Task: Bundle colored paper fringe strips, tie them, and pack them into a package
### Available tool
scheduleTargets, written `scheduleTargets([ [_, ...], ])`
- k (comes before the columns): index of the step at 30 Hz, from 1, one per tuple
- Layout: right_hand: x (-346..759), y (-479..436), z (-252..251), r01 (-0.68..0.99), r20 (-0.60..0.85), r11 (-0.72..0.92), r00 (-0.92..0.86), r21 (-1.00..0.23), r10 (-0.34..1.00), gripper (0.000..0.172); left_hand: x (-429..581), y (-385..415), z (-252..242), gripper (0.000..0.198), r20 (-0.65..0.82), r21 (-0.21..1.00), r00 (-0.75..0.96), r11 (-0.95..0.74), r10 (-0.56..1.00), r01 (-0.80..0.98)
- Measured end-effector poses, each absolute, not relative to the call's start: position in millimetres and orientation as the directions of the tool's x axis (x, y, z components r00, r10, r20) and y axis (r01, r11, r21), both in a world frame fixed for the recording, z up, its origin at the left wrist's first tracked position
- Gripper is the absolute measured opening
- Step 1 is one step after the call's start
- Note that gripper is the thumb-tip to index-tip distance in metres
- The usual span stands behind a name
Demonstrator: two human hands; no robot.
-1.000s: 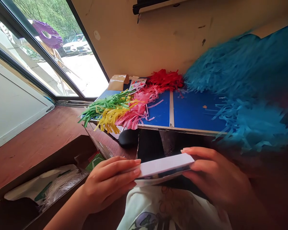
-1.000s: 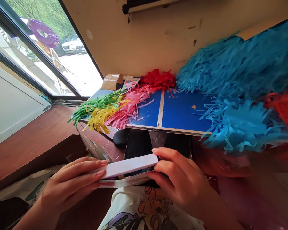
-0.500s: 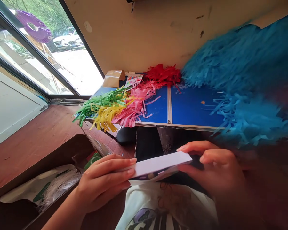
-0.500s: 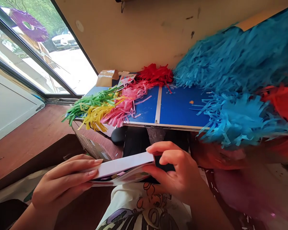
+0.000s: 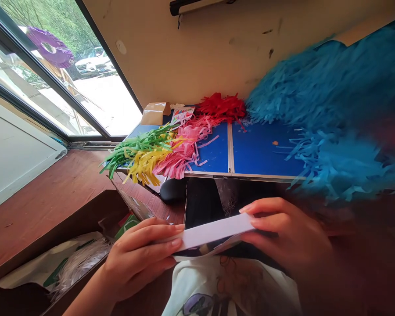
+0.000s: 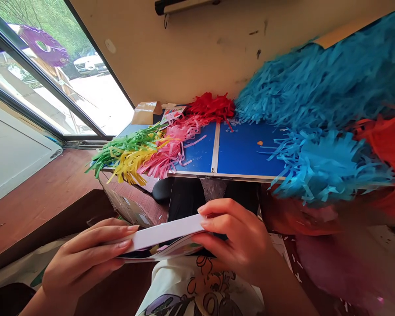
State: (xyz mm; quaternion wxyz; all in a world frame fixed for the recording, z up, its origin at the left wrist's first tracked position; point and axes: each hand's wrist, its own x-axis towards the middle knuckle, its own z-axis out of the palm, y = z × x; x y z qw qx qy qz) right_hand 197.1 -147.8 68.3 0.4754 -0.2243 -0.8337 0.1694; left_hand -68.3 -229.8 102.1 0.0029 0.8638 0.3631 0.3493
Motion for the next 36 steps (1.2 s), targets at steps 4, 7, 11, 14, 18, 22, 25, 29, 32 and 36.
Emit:
scheduleTargets([
  [4, 198.3, -146.9, 66.6, 0.187, 0.727, 0.845, -0.439, -0.501, 0.528, 0.025, -68.1, -228.6, 102.3, 0.022, 0.594, 0.255, 0.507, -0.743, 0.625, 0.619],
  [7, 198.8, -143.0, 64.9, 0.121, 0.743, 0.837, -0.404, -0.534, 0.533, 0.038, -63.8, -226.3, 98.2, 0.023, 0.623, 0.289, 0.475, -0.748, 0.621, 0.598],
  [11, 201.2, -140.0, 65.6, 0.177, 0.761, 0.854, -0.392, -0.489, 0.517, 0.032, -52.9, -225.5, 86.1, 0.021, 0.711, 0.399, 0.305, -0.72, 0.634, 0.567],
  [14, 203.8, -141.9, 68.3, 0.192, 0.754, 0.85, -0.394, -0.491, 0.525, 0.025, -46.0, -226.8, 78.2, 0.017, 0.75, 0.416, 0.233, -0.715, 0.62, 0.562],
  [18, 205.6, -144.2, 71.6, 0.199, 0.743, 0.839, -0.392, -0.507, 0.542, 0.023, -41.6, -228.6, 72.8, 0.017, 0.765, 0.437, 0.17, -0.695, 0.621, 0.572],
  [22, 205.1, -144.4, 72.9, 0.118, 0.732, 0.823, -0.402, -0.555, 0.551, 0.018, -44.9, -231.3, 74.7, 0.018, 0.773, 0.435, 0.147, -0.683, 0.618, 0.587],
  [25, 203.4, -146.1, 73.5, 0.113, 0.743, 0.825, -0.38, -0.554, 0.551, 0.026, -50.3, -234.0, 93.0, 0.019, 0.728, 0.364, 0.229, -0.647, 0.647, 0.67],
  [29, 199.8, -150.5, 74.2, 0.162, 0.76, 0.854, -0.396, -0.495, 0.515, 0.025, -41.1, -226.9, 139.6, 0.006, 0.485, 0.182, 0.419, -0.558, 0.768, 0.81],
  [32, 196.4, -153.9, 73.5, 0.23, 0.766, 0.88, -0.433, -0.416, 0.476, 0.023, -18.6, -206.8, 168.9, 0.015, 0.152, 0.161, 0.565, -0.585, 0.811, 0.795],
  [36, 193.7, -159.2, 68.1, 0.351, 0.798, 0.884, -0.411, -0.308, 0.441, 0.032, 5.7, -179.7, 178.2, 0.02, -0.035, 0.114, 0.626, -0.619, 0.779, 0.777],
])
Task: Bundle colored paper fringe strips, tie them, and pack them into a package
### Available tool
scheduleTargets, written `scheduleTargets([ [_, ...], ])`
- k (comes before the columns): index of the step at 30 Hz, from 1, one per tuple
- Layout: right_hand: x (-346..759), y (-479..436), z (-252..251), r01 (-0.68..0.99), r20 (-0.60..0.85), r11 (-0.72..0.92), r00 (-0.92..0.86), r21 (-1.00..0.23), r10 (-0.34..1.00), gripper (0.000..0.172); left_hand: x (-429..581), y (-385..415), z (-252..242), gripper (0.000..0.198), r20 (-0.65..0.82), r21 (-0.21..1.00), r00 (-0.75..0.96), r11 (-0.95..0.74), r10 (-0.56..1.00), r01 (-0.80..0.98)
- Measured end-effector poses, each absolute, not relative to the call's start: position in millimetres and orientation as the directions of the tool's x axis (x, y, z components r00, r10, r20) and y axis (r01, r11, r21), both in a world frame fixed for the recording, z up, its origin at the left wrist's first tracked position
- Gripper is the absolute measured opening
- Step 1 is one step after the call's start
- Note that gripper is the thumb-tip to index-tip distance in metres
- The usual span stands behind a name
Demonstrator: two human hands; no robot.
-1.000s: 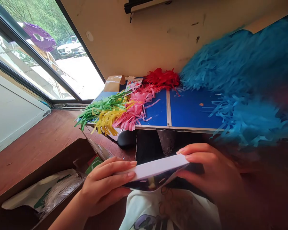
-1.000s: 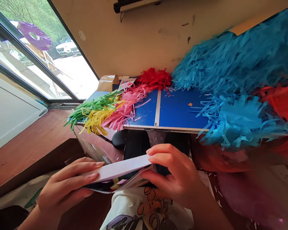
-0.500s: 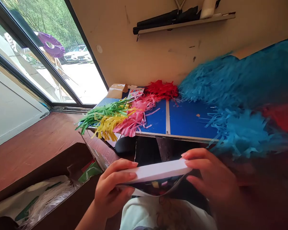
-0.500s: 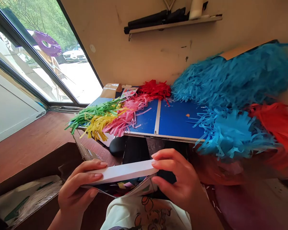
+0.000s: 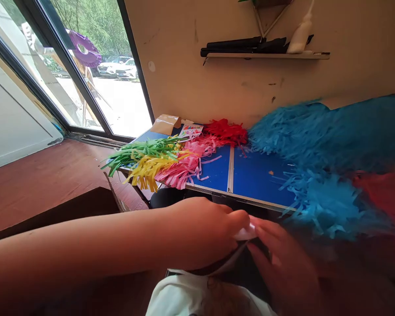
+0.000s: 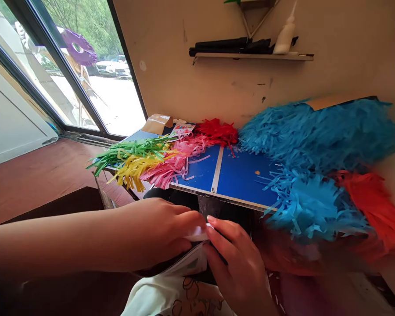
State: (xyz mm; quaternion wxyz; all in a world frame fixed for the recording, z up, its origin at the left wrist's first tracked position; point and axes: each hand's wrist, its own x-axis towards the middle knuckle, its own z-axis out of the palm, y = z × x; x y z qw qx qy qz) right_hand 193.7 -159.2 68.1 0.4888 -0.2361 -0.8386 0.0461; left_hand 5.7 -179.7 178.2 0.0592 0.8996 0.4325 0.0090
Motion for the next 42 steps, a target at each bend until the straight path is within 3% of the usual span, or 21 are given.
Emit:
scheduleTargets([
  [5, 194.0, -165.4, 62.0, 0.397, 0.818, 0.898, -0.443, -0.189, 0.368, 0.031, 4.9, -179.7, 164.7, 0.019, -0.017, 0.196, 0.629, -0.614, 0.777, 0.764],
  [12, 189.0, -163.5, 75.4, 0.374, 0.821, 0.912, -0.461, -0.166, 0.338, 0.012, -4.9, -185.8, 160.2, 0.02, -0.014, 0.208, 0.654, -0.638, 0.756, 0.742],
  [19, 192.8, -167.0, 68.6, 0.353, 0.774, 0.885, -0.45, -0.304, 0.446, 0.013, -11.4, -187.6, 156.2, 0.023, 0.08, 0.234, 0.674, -0.671, 0.734, 0.703],
  [27, 190.6, -168.8, 69.0, 0.315, 0.8, 0.901, -0.433, -0.298, 0.415, 0.008, -14.3, -196.1, 158.2, 0.024, 0.102, 0.242, 0.691, -0.692, 0.715, 0.68],
  [31, 187.0, -170.7, 69.2, 0.32, 0.803, 0.89, -0.403, -0.326, 0.439, 0.008, -12.3, -199.9, 161.6, 0.027, 0.072, 0.198, 0.7, -0.698, 0.711, 0.688],
  [36, 181.7, -172.6, 72.2, 0.375, 0.789, 0.869, -0.4, -0.323, 0.466, 0.023, -10.5, -200.9, 164.5, 0.038, -0.025, 0.106, 0.745, -0.739, 0.667, 0.665],
  [42, 172.9, -171.0, 65.2, 0.192, 0.813, 0.843, -0.227, -0.503, 0.536, 0.021, -8.0, -201.3, 166.1, 0.037, -0.052, 0.134, 0.727, -0.717, 0.684, 0.684],
])
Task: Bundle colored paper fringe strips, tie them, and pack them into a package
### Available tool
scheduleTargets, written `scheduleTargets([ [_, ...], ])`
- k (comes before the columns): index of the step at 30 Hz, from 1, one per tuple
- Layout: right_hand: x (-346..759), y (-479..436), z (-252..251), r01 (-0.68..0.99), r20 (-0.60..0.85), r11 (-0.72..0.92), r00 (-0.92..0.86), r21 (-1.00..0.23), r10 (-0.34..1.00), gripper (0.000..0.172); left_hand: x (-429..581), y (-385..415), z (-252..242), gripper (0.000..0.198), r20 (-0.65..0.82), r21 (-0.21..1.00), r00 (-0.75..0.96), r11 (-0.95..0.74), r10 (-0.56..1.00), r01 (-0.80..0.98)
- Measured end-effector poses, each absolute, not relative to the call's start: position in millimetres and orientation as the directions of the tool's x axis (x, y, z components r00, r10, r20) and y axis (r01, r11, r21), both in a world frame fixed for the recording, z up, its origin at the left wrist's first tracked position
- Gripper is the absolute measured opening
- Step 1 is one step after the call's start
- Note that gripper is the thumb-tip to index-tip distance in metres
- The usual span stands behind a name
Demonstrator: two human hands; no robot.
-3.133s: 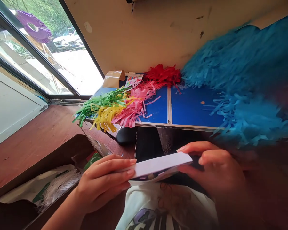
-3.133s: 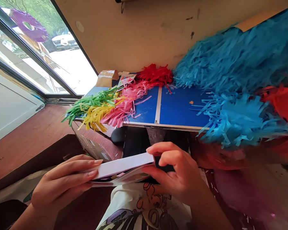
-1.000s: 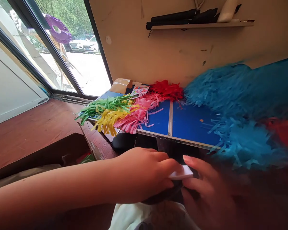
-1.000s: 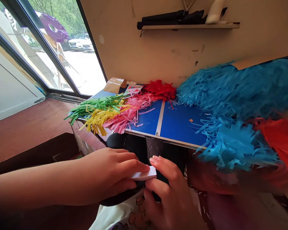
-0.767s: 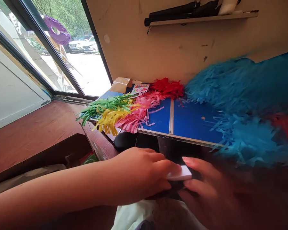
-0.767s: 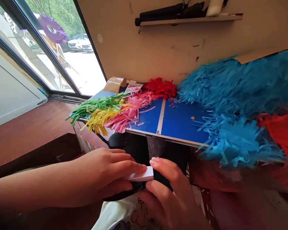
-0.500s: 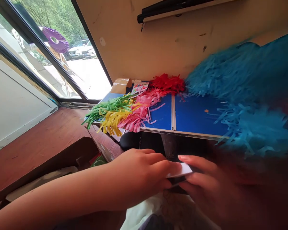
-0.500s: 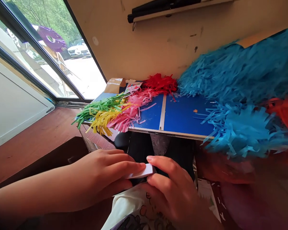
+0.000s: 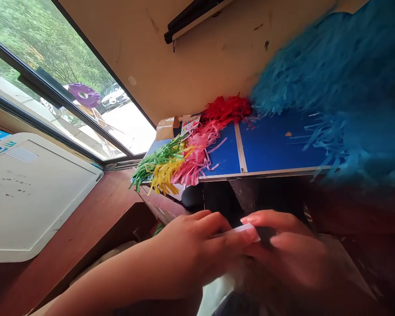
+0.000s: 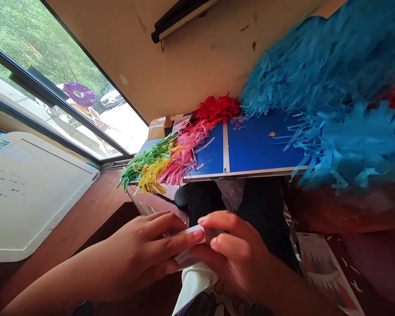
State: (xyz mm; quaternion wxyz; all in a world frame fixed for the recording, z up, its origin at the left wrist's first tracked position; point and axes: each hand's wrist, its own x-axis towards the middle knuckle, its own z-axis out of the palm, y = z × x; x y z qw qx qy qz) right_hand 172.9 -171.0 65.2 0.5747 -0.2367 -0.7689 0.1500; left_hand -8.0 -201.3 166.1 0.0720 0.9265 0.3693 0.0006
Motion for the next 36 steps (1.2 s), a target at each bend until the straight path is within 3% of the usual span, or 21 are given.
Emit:
scheduleTargets([
  [5, 171.1, -167.4, 57.3, 0.024, 0.817, 0.83, -0.162, -0.558, 0.554, 0.002, -5.3, -199.6, 167.4, 0.039, -0.108, 0.123, 0.724, -0.713, 0.681, 0.69],
  [7, 172.4, -166.6, 56.6, 0.0, 0.832, 0.842, -0.158, -0.539, 0.532, 0.007, -5.2, -198.9, 167.7, 0.04, -0.138, 0.115, 0.72, -0.711, 0.68, 0.694],
  [14, 176.9, -162.2, 66.6, 0.103, 0.832, 0.854, -0.193, -0.511, 0.521, 0.012, -6.9, -194.2, 170.5, 0.036, -0.135, 0.251, 0.678, -0.637, 0.722, 0.729],
  [21, 176.1, -161.6, 69.9, 0.14, 0.826, 0.851, -0.207, -0.505, 0.524, 0.015, -12.0, -195.1, 167.3, 0.034, -0.048, 0.245, 0.699, -0.67, 0.713, 0.701],
  [25, 173.3, -163.6, 61.1, 0.137, 0.794, 0.817, -0.192, -0.56, 0.576, 0.019, -14.7, -199.4, 166.2, 0.031, 0.042, 0.134, 0.714, -0.712, 0.699, 0.689],
  [30, 169.3, -164.8, 53.7, 0.118, 0.743, 0.763, -0.174, -0.636, 0.646, 0.011, -13.8, -203.7, 169.2, 0.031, 0.06, -0.128, 0.773, -0.763, 0.632, 0.633],
  [36, 168.8, -164.0, 64.2, 0.191, 0.763, 0.795, -0.227, -0.575, 0.606, 0.01, -10.2, -211.6, 172.5, 0.036, 0.022, -0.256, 0.772, -0.743, 0.635, 0.619],
])
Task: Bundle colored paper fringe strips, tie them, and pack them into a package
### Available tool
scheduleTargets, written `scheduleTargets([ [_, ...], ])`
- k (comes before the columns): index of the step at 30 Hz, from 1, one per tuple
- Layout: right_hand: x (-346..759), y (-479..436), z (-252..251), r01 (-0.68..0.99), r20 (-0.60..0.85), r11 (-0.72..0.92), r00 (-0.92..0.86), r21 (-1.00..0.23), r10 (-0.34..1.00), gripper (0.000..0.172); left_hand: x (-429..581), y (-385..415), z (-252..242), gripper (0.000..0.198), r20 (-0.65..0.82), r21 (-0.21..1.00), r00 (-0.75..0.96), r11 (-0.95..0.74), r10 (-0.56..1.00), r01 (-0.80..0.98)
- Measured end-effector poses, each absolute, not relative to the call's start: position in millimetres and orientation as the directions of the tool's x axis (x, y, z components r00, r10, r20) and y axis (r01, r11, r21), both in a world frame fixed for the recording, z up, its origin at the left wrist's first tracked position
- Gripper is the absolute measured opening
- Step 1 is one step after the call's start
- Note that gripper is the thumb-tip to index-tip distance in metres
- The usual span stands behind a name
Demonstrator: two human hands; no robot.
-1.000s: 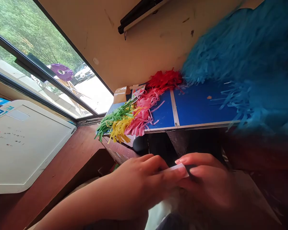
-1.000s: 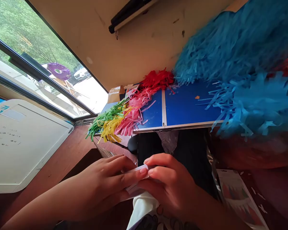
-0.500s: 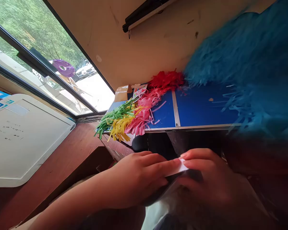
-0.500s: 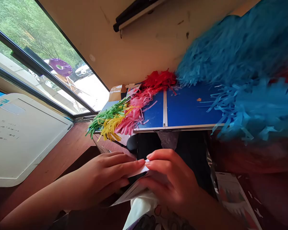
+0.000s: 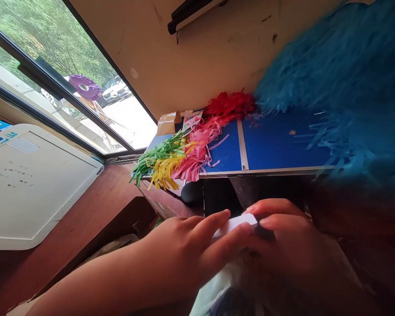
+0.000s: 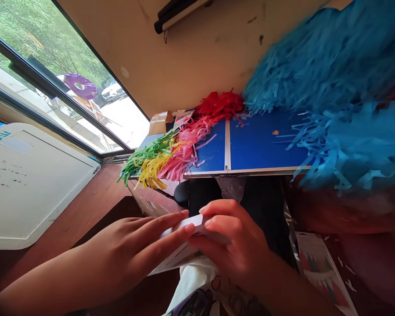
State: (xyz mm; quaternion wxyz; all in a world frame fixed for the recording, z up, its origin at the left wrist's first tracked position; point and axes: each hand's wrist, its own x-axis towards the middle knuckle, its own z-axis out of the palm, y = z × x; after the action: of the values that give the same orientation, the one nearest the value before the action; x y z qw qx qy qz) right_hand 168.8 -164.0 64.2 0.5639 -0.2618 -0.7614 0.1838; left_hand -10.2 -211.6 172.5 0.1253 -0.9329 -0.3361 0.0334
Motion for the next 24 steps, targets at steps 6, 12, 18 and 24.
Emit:
scheduleTargets([
  [6, 174.7, -166.9, 61.0, 0.108, 0.753, 0.779, -0.205, -0.618, 0.626, 0.013, -9.8, -216.4, 175.5, 0.039, -0.036, -0.201, 0.765, -0.755, 0.643, 0.624],
  [12, 173.5, -166.9, 58.3, -0.018, 0.772, 0.786, -0.205, -0.618, 0.602, 0.018, -14.3, -217.4, 176.4, 0.044, -0.102, -0.122, 0.739, -0.746, 0.666, 0.655],
  [18, 174.1, -167.2, 56.5, 0.059, 0.784, 0.809, -0.218, -0.585, 0.582, 0.025, -19.1, -214.0, 164.2, 0.036, 0.066, 0.131, 0.666, -0.668, 0.743, 0.733],
  [24, 179.5, -171.5, 62.2, 0.352, 0.785, 0.844, -0.341, -0.404, 0.518, 0.014, -14.7, -218.9, 165.7, 0.035, 0.042, 0.162, 0.62, -0.618, 0.783, 0.769],
])
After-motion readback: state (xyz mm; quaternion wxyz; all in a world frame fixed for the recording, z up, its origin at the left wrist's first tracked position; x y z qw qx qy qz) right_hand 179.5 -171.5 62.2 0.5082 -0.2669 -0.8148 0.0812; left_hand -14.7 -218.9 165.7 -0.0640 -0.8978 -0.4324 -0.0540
